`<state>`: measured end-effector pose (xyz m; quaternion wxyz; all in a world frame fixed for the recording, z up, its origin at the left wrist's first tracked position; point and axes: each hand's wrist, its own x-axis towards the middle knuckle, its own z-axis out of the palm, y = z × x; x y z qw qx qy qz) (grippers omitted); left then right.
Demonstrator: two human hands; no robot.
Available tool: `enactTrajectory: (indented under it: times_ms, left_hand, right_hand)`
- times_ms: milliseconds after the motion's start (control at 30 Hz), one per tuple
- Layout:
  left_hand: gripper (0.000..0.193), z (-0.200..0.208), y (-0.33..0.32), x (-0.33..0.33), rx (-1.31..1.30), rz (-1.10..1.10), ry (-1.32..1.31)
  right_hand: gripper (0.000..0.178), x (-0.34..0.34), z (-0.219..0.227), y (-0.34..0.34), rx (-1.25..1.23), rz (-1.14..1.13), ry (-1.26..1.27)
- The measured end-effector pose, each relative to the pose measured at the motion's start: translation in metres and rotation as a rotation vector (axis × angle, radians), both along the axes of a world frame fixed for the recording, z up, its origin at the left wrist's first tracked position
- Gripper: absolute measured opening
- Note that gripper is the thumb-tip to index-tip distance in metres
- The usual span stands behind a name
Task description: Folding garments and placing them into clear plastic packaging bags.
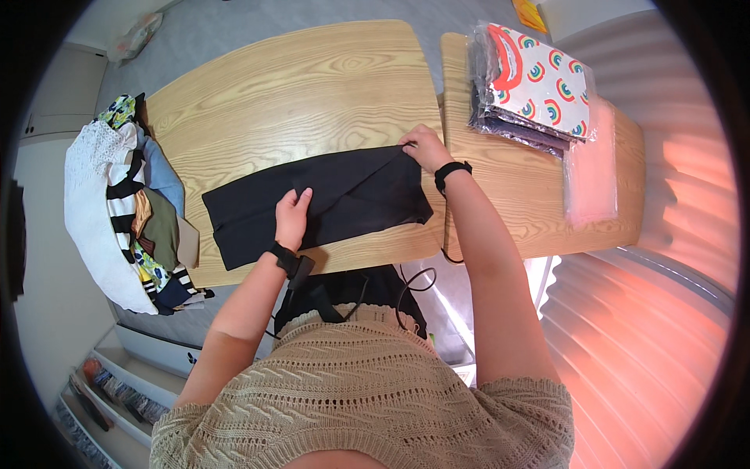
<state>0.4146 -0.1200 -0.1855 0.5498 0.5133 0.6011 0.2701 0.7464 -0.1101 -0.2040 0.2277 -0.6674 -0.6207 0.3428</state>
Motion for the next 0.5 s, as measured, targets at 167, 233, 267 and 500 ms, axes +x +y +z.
enactTrajectory:
  times_ms: [167,233,267,500]
  left_hand:
    - [0.026,-0.001,0.012,0.003,0.171,-0.008,-0.024]
    - [0.023,0.004,0.022,0.003,0.142,-0.066,0.174]
    - [0.020,0.005,0.024,0.002,0.112,-0.125,0.374]
    - [0.033,0.028,0.016,0.006,0.757,-0.433,0.495]
  right_hand:
    - [0.020,-0.007,0.004,0.000,-0.094,-0.082,0.054]
    - [0.020,-0.010,0.003,0.002,-0.098,-0.094,0.032]
    - [0.020,-0.011,0.002,0.003,-0.101,-0.106,0.011]
    - [0.017,-0.011,-0.003,0.004,-0.042,-0.113,-0.091]
